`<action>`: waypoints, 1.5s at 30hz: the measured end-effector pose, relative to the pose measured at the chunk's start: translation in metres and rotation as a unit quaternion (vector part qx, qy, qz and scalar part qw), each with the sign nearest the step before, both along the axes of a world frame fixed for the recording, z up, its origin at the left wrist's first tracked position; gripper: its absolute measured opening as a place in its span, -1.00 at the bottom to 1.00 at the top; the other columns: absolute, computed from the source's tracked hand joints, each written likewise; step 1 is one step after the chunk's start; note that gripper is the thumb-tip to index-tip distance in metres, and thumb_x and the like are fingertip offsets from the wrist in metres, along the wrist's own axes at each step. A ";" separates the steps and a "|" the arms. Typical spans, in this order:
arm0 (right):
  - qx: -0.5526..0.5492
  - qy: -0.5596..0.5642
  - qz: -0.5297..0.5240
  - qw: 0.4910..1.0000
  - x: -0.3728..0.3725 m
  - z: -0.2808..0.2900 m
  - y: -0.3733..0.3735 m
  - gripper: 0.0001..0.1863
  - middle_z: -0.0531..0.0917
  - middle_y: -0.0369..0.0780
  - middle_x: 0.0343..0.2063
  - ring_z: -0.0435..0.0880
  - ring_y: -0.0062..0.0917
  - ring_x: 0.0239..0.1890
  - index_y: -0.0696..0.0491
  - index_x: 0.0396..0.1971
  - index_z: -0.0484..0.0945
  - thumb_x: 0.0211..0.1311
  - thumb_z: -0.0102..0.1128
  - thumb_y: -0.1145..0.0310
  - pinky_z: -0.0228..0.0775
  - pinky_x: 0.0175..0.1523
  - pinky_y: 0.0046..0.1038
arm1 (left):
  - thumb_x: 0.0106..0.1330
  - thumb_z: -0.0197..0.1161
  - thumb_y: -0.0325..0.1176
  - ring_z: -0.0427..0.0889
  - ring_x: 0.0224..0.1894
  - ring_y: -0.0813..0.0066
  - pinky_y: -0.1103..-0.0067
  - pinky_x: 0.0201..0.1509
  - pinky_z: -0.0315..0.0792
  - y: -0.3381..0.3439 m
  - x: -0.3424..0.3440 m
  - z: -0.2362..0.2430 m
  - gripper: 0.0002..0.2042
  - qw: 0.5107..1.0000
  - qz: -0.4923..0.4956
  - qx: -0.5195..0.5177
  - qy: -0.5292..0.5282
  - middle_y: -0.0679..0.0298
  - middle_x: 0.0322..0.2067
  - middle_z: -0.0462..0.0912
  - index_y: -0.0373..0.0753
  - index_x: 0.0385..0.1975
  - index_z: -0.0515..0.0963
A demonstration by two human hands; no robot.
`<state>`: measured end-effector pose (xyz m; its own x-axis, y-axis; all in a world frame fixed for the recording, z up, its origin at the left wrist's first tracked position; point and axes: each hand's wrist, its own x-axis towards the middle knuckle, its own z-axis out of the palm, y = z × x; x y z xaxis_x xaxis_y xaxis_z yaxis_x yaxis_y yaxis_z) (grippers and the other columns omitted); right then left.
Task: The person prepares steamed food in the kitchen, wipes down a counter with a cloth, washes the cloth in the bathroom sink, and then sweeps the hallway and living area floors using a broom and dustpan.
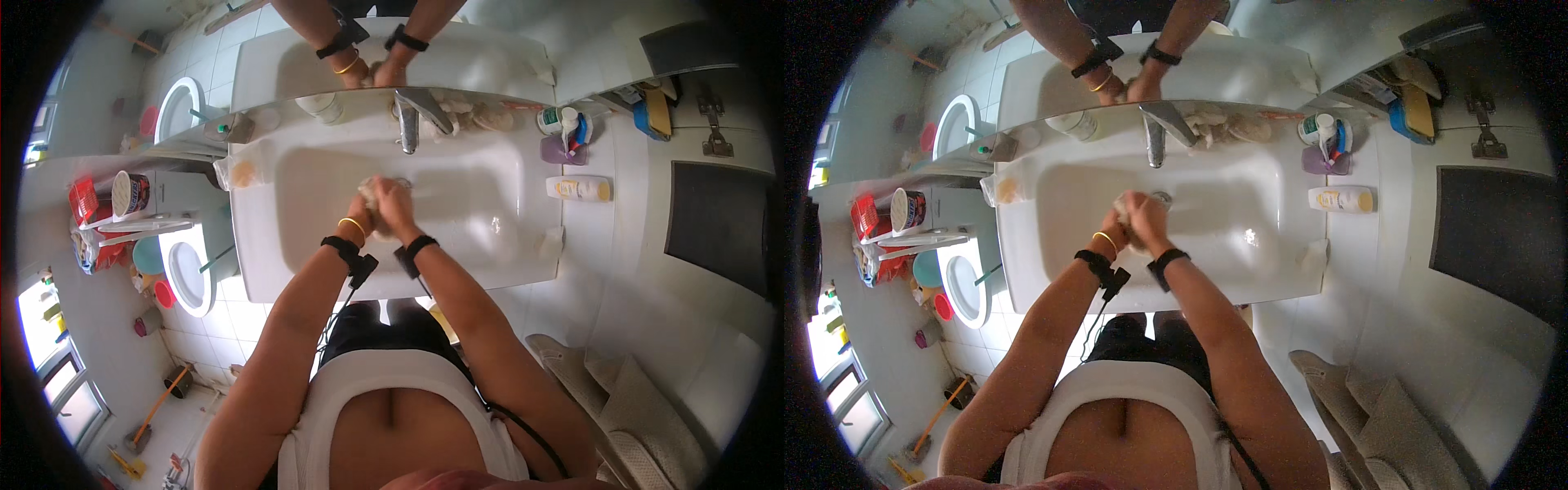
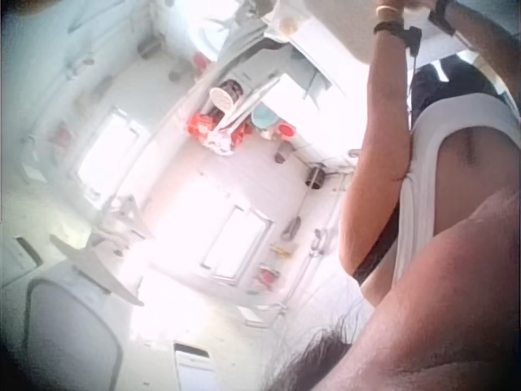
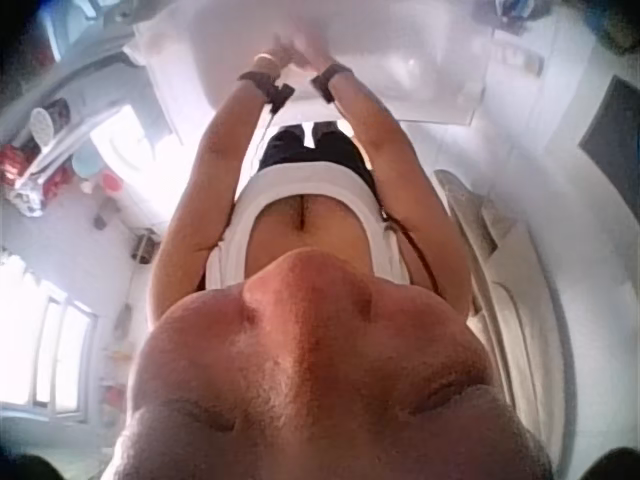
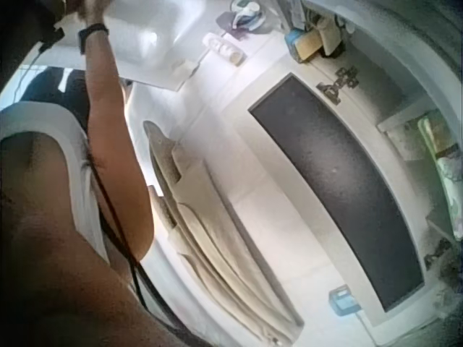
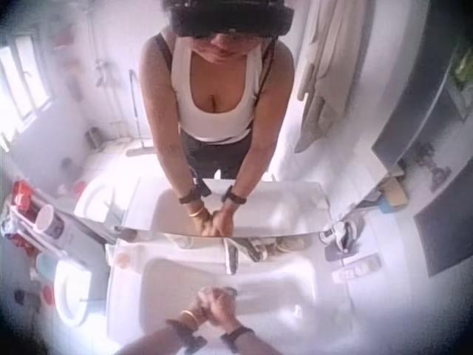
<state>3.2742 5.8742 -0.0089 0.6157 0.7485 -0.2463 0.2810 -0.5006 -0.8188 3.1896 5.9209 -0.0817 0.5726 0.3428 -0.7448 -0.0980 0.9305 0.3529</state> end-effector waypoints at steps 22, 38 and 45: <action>0.076 0.185 0.164 0.966 -0.057 0.020 0.023 -0.38 0.53 -0.02 -0.31 0.51 -0.24 -0.23 0.08 -0.24 0.46 -0.22 0.18 -0.13 0.26 -0.08 -0.40 | 0.22 -0.16 0.02 0.39 -0.08 0.27 0.29 0.00 0.27 0.034 -0.085 -0.062 -0.60 0.981 0.104 -0.062 -0.150 0.17 -0.16 0.43 -0.14 -0.15 0.35; -0.071 -0.209 -0.068 0.973 0.063 -0.102 -0.043 -0.50 0.44 -0.14 -0.14 0.32 -0.24 -0.02 0.03 -0.11 0.37 -0.17 0.21 0.31 0.12 0.05 -0.28 | 0.15 0.01 -0.05 0.08 0.15 0.15 0.12 0.12 -0.04 0.032 -0.043 0.046 -0.41 0.982 -0.085 0.029 0.166 0.27 0.18 -0.06 0.11 0.15 -0.09; 0.079 0.308 0.182 0.931 -0.027 0.037 0.024 -0.64 0.56 -0.23 -0.44 0.47 -0.62 -0.37 0.15 -0.34 0.46 -0.09 0.23 0.22 0.31 -0.25 -0.54 | 0.21 -0.18 0.02 0.37 -0.05 0.23 0.31 0.03 0.26 0.050 -0.058 0.011 -0.56 0.995 0.047 -0.080 0.029 0.17 -0.12 0.40 -0.16 -0.08 0.31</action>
<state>3.2467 5.8984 0.0279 0.0938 0.9367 -0.3373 -0.1382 -0.3233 -0.9362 3.1316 5.9711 -0.0711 0.4983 0.2669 -0.8249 -0.1706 0.9630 0.2085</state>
